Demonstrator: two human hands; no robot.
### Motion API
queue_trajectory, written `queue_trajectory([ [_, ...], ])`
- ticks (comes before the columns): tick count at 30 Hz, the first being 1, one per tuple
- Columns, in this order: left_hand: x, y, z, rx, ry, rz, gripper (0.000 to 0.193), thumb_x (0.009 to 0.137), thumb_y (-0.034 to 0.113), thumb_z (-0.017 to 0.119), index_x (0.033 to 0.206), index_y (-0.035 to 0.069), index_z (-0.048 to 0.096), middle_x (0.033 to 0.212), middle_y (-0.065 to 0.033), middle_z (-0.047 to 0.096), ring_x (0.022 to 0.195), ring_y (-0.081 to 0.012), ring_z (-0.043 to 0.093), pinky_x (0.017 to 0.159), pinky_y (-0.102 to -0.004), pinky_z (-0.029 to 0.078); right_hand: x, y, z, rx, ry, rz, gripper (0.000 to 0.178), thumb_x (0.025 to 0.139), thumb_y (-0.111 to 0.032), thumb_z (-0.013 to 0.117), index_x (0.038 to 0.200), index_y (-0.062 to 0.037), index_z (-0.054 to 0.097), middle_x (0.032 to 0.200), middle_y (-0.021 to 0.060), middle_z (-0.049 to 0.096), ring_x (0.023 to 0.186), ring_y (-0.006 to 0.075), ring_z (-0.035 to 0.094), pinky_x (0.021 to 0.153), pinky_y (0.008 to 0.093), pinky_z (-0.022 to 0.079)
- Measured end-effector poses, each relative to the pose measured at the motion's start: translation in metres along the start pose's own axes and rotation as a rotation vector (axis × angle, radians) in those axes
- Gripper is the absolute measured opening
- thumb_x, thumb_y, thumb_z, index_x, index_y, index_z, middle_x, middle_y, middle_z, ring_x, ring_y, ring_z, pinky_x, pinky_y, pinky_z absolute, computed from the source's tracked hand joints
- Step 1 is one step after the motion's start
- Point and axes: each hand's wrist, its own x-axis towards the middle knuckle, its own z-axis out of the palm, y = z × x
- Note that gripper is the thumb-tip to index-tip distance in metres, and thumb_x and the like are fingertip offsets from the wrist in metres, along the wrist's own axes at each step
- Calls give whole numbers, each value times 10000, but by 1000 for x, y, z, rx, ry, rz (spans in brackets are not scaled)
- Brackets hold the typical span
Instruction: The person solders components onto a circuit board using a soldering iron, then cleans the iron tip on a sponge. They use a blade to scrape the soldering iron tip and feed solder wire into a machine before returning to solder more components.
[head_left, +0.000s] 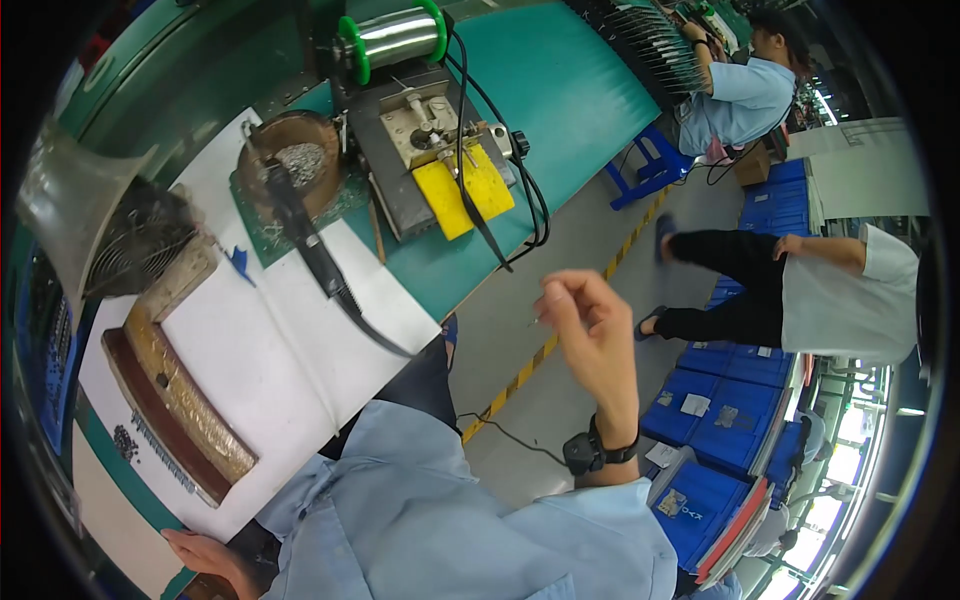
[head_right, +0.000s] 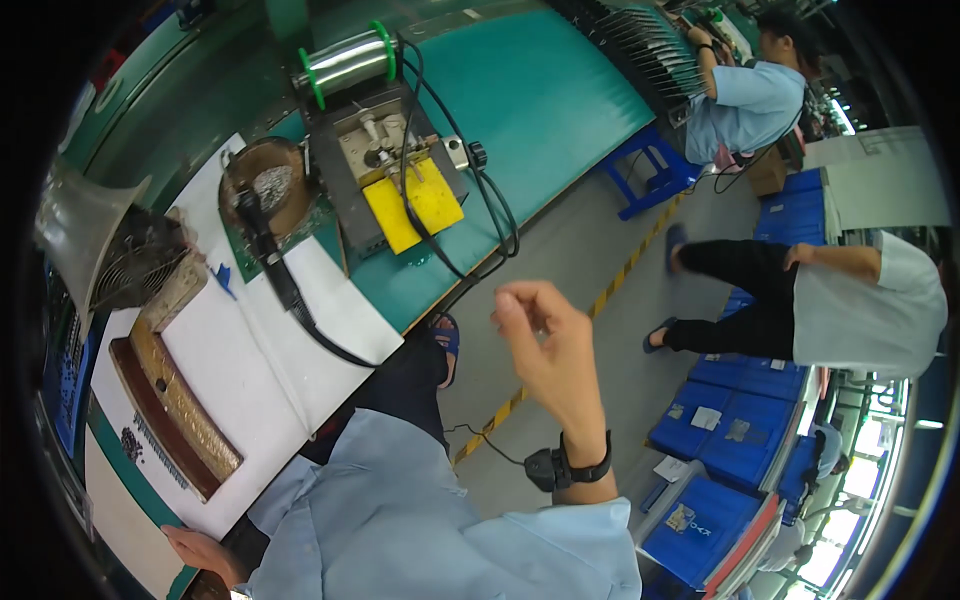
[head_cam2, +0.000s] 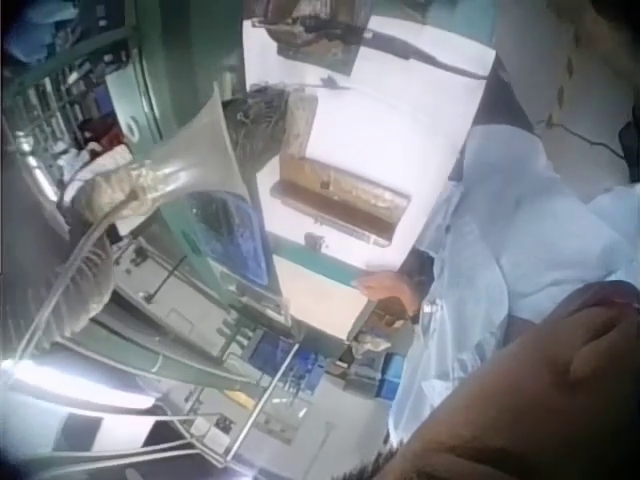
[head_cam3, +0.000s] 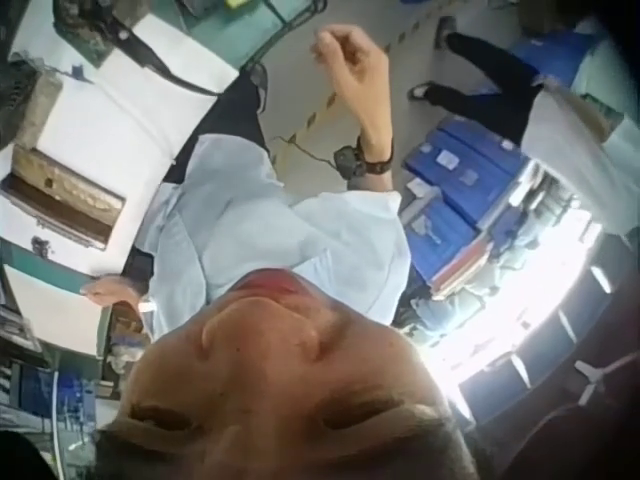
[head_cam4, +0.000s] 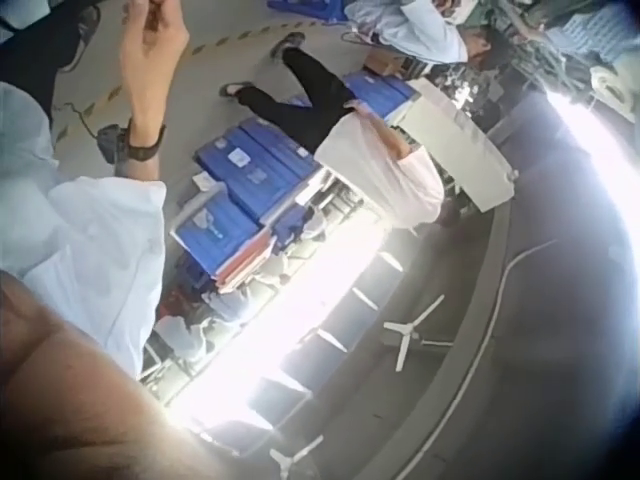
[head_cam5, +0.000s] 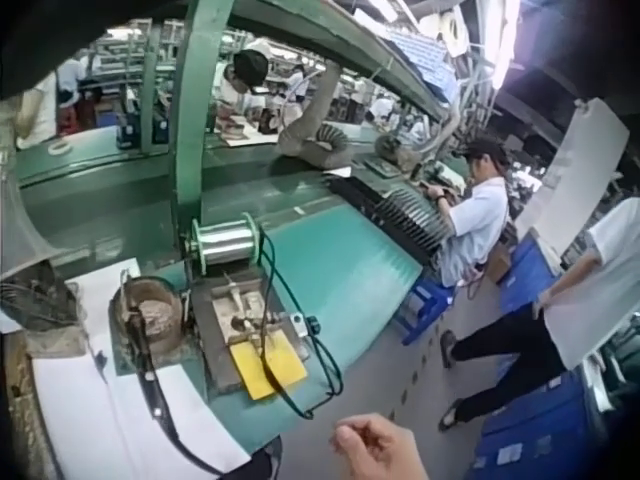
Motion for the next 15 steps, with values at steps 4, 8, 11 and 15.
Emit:
queue_trajectory([
  [4,5,-11,11,78,174,264,489,1033,339,419,934,-110,586,900,-186,602,776,-223,463,732,-345,426,70,5,-17,-92,66,-146,171,954,-172,593,956,-2,616,778,9,616,704,55,556,647,193,430],
  [8,5,-9,2,237,131,92,581,1011,435,408,1204,-92,560,1184,-291,590,971,-344,569,913,-377,439,146,4,-20,-159,150,-211,225,956,-205,599,842,-12,615,672,-14,573,622,44,506,608,183,398],
  [11,-1,14,7,322,123,217,521,1029,378,413,1080,-114,576,979,-249,617,803,-255,470,792,-374,434,179,22,-27,-47,103,-144,268,962,-216,590,780,-20,603,636,-21,547,589,40,472,578,186,376],
  [15,-11,23,9,326,53,202,523,1031,384,405,1034,-113,568,932,-238,601,776,-266,458,767,-378,431,181,36,-13,-38,121,-114,320,969,-223,576,716,-28,582,601,-29,518,558,37,437,538,196,351],
])
